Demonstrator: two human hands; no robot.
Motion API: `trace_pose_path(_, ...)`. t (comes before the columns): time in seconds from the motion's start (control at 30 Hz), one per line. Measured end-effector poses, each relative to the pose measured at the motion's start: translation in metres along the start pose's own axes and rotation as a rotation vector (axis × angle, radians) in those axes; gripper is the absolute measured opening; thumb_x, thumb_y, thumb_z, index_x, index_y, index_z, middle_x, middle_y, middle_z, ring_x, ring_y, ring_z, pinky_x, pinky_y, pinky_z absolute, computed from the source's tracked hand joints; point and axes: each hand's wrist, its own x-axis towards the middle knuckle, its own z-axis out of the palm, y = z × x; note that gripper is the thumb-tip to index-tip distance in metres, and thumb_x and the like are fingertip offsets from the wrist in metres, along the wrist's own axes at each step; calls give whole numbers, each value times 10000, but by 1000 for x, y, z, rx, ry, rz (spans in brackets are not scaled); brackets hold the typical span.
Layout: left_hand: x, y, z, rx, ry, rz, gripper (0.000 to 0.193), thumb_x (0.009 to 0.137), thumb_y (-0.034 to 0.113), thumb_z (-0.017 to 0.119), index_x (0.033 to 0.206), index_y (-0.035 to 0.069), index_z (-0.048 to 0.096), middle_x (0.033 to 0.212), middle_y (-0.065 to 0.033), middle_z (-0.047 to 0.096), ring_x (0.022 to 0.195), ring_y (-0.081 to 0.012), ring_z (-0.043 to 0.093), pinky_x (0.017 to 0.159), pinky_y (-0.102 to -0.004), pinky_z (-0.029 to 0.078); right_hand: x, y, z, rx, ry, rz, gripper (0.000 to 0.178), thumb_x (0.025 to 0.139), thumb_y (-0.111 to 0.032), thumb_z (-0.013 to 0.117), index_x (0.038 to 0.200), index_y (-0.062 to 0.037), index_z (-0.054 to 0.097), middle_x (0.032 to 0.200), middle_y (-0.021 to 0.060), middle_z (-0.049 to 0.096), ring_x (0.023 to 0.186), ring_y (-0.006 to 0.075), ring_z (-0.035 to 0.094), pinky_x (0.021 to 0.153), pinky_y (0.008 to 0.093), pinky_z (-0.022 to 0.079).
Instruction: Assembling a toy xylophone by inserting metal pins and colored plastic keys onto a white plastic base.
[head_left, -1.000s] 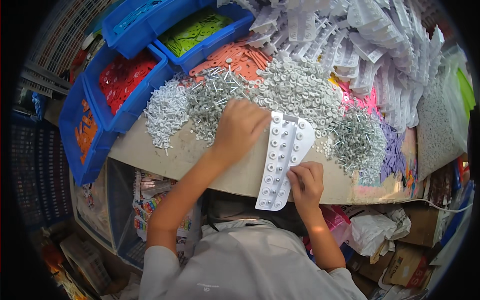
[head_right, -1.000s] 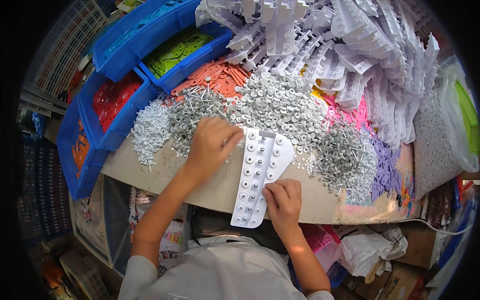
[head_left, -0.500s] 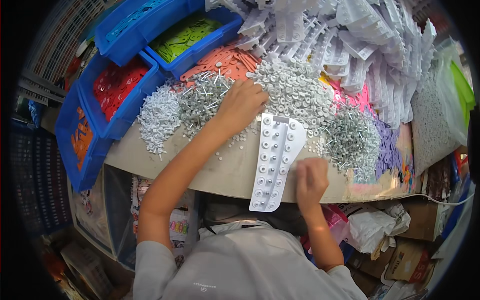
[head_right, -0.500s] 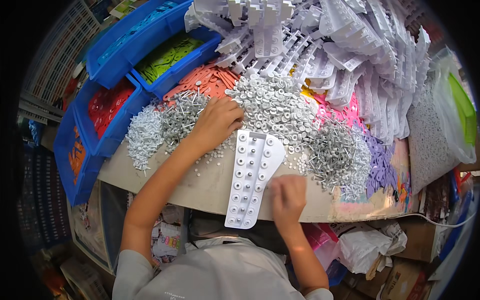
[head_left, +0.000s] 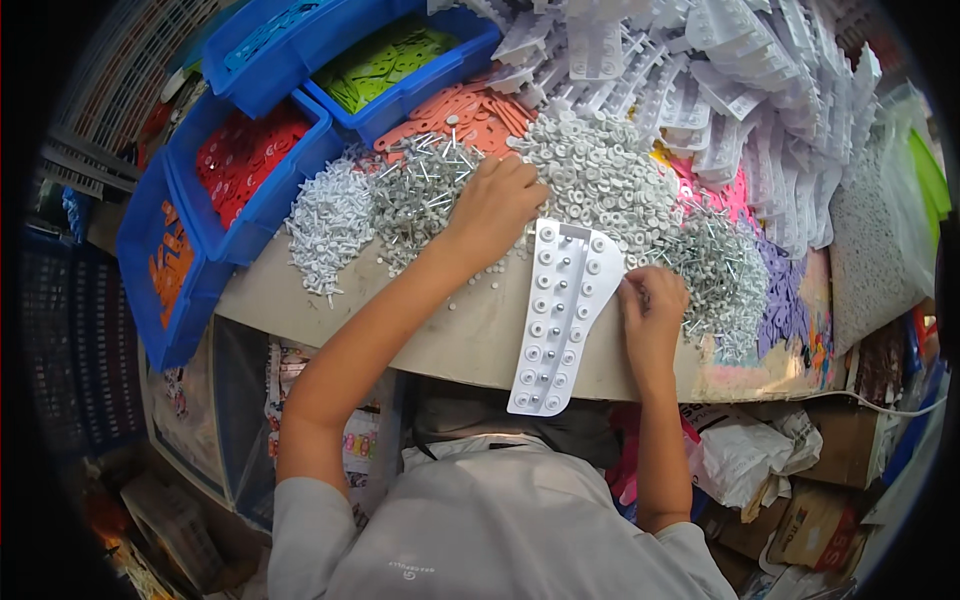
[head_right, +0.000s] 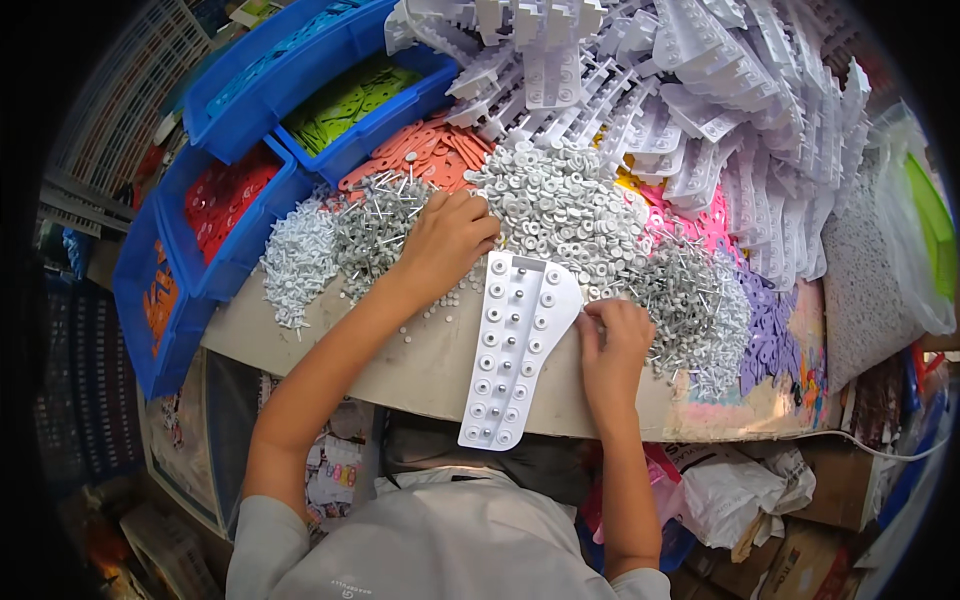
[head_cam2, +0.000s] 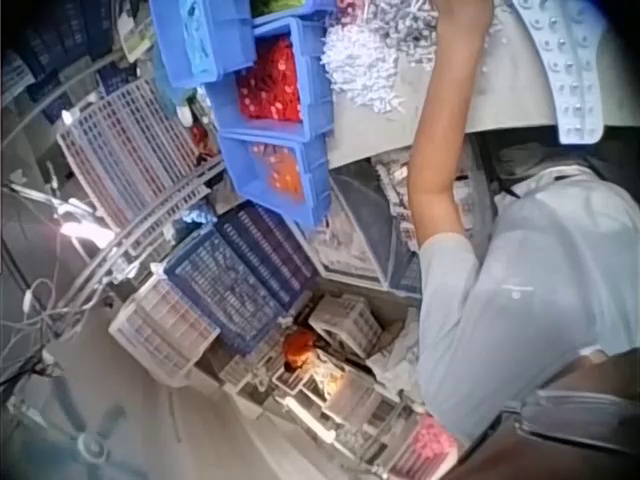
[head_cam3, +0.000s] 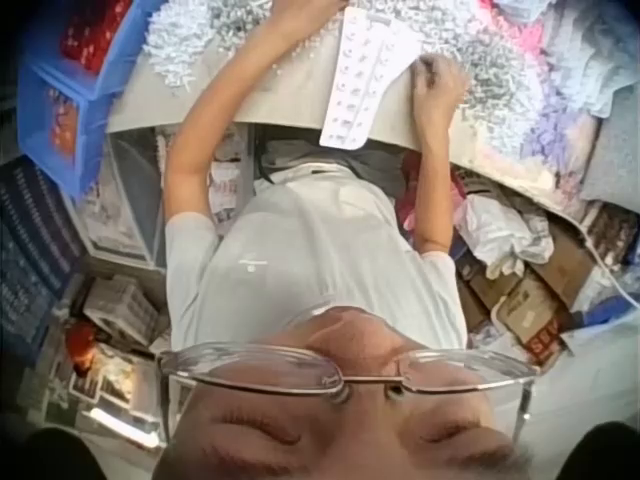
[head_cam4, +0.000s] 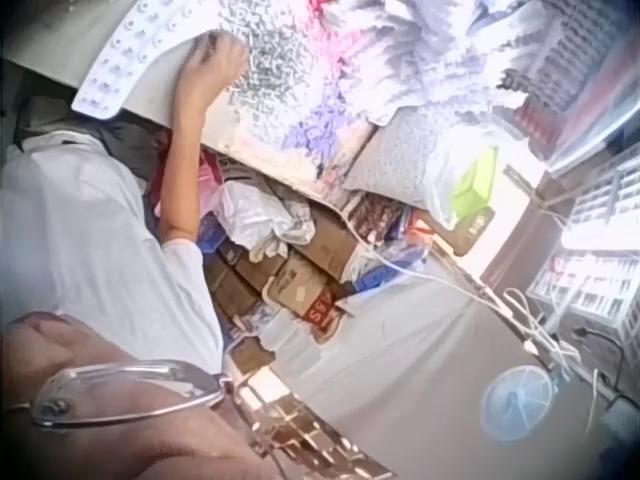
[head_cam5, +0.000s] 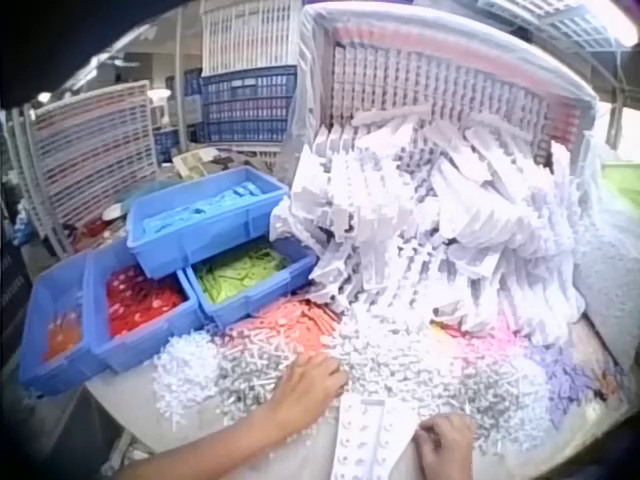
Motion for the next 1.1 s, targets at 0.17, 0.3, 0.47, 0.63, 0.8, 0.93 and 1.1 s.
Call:
trace_pose_path(0.17,-2,-1,3,19,28,10,115,795,127,758,894,100,706,919,-32,601,991,-221,577,907,-369,420,-15,-9,-19,305,57,229,72,902,-39,676,969,-15,665,875,21,647,824,115,573,770,273,433)
trace_pose_path(0.3,0,-2,6,30,16,13,111,789,109,750,890,99,704,929,-38,605,1006,-227,577,906,-373,418,-33,-30,-29,449,-83,180,89,880,-12,684,968,-5,671,896,37,648,867,136,587,819,281,445)
trace_pose_path(0.47,0,3,-2,17,45,-30,46,798,91,651,819,89,693,916,-57,615,982,-247,578,912,-387,439,-40,-59,-35,512,-294,133,77,853,21,691,926,18,667,932,91,665,940,225,601,870,327,456)
trace_pose_path(0.63,-9,10,-19,-18,54,-94,54,779,86,687,831,91,703,903,-50,628,964,-252,588,902,-389,435,-44,-62,-37,479,-390,79,91,836,24,692,923,15,665,930,98,659,949,257,593,877,342,464)
trace_pose_path(0.8,-27,16,-54,-63,155,-172,103,828,96,757,923,67,732,878,-64,650,917,-265,611,843,-385,441,-46,-62,-28,455,-375,85,94,841,24,688,930,15,660,927,96,644,933,257,588,856,349,468)
trace_pose_path(0.93,-51,39,-69,-367,103,-273,118,816,100,775,912,45,734,872,-71,671,852,-273,622,798,-374,467,-53,-61,-24,488,-347,185,126,827,24,715,942,10,665,928,110,617,901,274,575,800,368,473)
trace_pose_path(1.1,-80,89,-68,-740,-146,-276,129,810,118,793,883,39,721,860,-58,673,817,-255,613,789,-366,470,-72,-57,-8,217,-132,-132,184,799,-1,764,963,-23,683,929,95,607,903,299,572,784,407,472)
